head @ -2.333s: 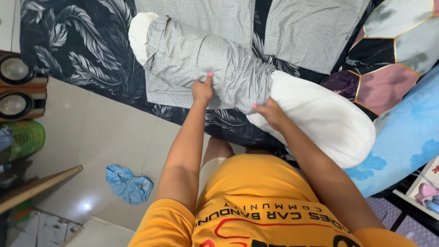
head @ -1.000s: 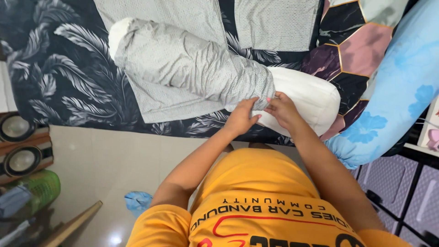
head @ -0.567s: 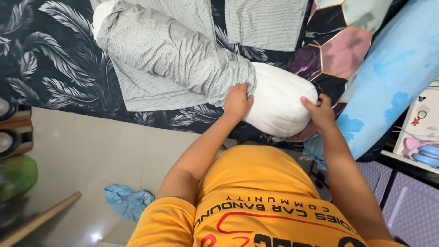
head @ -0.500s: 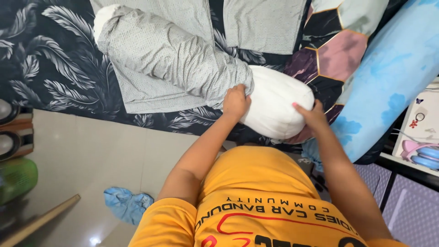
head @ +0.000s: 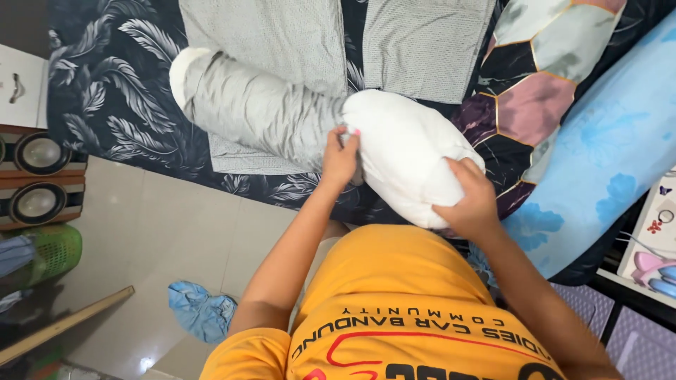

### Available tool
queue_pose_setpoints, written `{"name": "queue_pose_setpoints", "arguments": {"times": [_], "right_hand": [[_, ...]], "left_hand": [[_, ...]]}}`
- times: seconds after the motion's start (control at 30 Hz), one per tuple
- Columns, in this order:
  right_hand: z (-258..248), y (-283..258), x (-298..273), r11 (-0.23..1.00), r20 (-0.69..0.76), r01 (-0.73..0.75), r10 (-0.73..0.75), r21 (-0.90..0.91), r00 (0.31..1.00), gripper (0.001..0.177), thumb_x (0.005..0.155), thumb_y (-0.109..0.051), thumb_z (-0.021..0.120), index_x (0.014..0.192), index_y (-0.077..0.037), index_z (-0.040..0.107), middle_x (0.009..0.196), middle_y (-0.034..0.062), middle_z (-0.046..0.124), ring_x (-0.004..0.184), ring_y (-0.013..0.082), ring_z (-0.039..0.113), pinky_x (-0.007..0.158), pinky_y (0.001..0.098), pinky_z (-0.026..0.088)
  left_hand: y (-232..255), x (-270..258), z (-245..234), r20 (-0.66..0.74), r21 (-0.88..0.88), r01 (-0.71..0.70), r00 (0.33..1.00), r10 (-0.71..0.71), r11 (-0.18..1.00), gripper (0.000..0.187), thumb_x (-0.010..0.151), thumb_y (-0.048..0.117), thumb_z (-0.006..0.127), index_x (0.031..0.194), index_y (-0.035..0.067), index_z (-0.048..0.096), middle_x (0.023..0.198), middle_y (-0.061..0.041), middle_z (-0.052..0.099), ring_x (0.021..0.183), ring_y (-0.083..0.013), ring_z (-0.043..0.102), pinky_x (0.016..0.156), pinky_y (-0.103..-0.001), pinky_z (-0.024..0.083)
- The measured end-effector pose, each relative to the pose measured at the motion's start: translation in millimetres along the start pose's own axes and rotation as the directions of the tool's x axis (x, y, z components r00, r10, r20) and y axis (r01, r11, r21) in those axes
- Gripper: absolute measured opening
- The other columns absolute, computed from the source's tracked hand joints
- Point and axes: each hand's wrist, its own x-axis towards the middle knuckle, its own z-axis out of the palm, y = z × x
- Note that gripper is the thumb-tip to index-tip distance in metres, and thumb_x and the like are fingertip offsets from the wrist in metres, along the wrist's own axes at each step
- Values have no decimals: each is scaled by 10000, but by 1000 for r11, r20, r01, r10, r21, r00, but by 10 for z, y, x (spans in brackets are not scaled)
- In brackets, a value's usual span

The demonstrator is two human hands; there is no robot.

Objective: The recorder is changing the covers for a bolster and a pillow on a bed.

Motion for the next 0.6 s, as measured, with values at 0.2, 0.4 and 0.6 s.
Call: {"name": "queue_pose_setpoints", "arguments": {"times": [0.2, 0.4, 0.6], "right_hand": [[-36, -637, 82, 903, 124, 409, -394, -133, 911, 636, 594, -132, 837, 1201, -27, 677, 917, 113, 593, 882, 307, 590, 823, 418, 475], [-130, -900, 159, 837, 297, 517, -456, -177, 839, 600, 586, -95, 793, 1181, -73, 719, 839, 56, 583, 826, 264, 571, 773, 394, 438], [-115, -1094, 156, 805, 372, 566, -478, -177, 796, 589, 621, -123, 792, 1204, -92, 715, 823, 46, 575, 810, 255, 577, 740, 392, 430]], "left_hand": [[363, 60, -560, -379, 284, 28, 921, 86, 958, 467, 970, 315, 712, 1233, -57, 611, 1067, -205, 647, 986, -269, 603, 883, -377, 478], [472, 106, -1067, -118, -35, 273, 954, -275, 961, 330, 805, 240, 798, 962, -32, 694, 888, -107, 737, 786, -168, 660, 721, -313, 551], [679, -28, -1423, -19, 218, 129, 992, -128, 967, 320, 693, 101, 874, 836, 18, 600, 790, -104, 629, 703, -196, 570, 635, -348, 477]]}}
